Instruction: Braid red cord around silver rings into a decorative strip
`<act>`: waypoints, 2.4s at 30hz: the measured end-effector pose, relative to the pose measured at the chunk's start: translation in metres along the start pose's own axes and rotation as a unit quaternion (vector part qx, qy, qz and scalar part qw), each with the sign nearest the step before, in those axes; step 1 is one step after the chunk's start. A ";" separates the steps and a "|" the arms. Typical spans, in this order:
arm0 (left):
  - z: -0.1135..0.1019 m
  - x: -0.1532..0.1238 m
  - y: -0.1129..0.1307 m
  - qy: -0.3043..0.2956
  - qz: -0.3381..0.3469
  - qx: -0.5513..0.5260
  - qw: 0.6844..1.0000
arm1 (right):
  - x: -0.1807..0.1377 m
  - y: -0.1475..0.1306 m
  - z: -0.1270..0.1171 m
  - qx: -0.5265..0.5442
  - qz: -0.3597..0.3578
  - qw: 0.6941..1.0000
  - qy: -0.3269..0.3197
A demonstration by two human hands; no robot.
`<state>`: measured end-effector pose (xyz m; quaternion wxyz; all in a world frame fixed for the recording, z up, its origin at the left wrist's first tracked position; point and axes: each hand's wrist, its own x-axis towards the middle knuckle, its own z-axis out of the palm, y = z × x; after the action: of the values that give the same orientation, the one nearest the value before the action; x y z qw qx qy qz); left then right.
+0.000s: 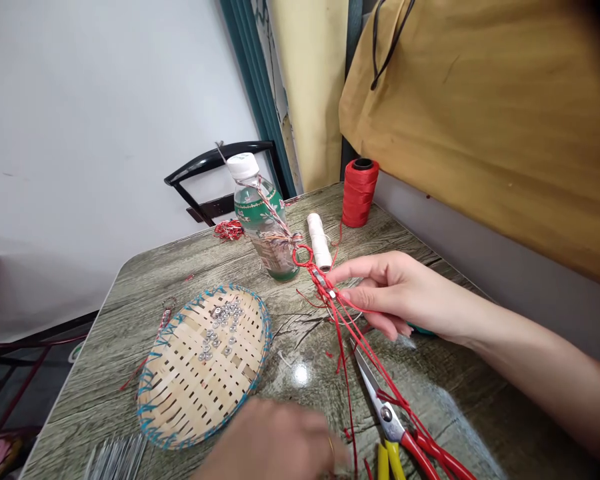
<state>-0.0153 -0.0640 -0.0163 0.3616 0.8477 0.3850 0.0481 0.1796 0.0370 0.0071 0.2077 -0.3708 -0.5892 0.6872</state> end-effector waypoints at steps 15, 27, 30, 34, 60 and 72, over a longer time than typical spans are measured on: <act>-0.042 0.054 0.001 0.339 -0.120 -0.465 0.809 | -0.002 -0.011 -0.004 -0.024 -0.008 0.999 0.048; -0.039 0.051 -0.008 0.383 -0.143 -0.413 0.814 | 0.001 -0.004 -0.014 -0.021 -0.027 0.996 0.083; -0.038 0.050 -0.008 0.370 -0.148 -0.426 0.812 | 0.000 -0.006 -0.014 -0.035 -0.012 0.996 0.081; -0.036 0.049 -0.005 0.338 -0.135 -0.433 0.824 | -0.001 -0.010 -0.015 -0.084 0.024 0.995 0.053; -0.037 0.044 -0.011 0.369 -0.150 -0.407 0.822 | -0.010 -0.018 -0.022 -0.121 0.013 0.993 0.013; -0.036 0.043 -0.013 0.377 -0.153 -0.392 0.825 | -0.012 -0.017 -0.027 -0.125 0.007 0.992 -0.004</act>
<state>-0.0060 -0.0082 -0.0070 0.4931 0.4805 0.5649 0.4548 0.2050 0.0501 0.0261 0.1525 -0.3951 -0.6685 0.6114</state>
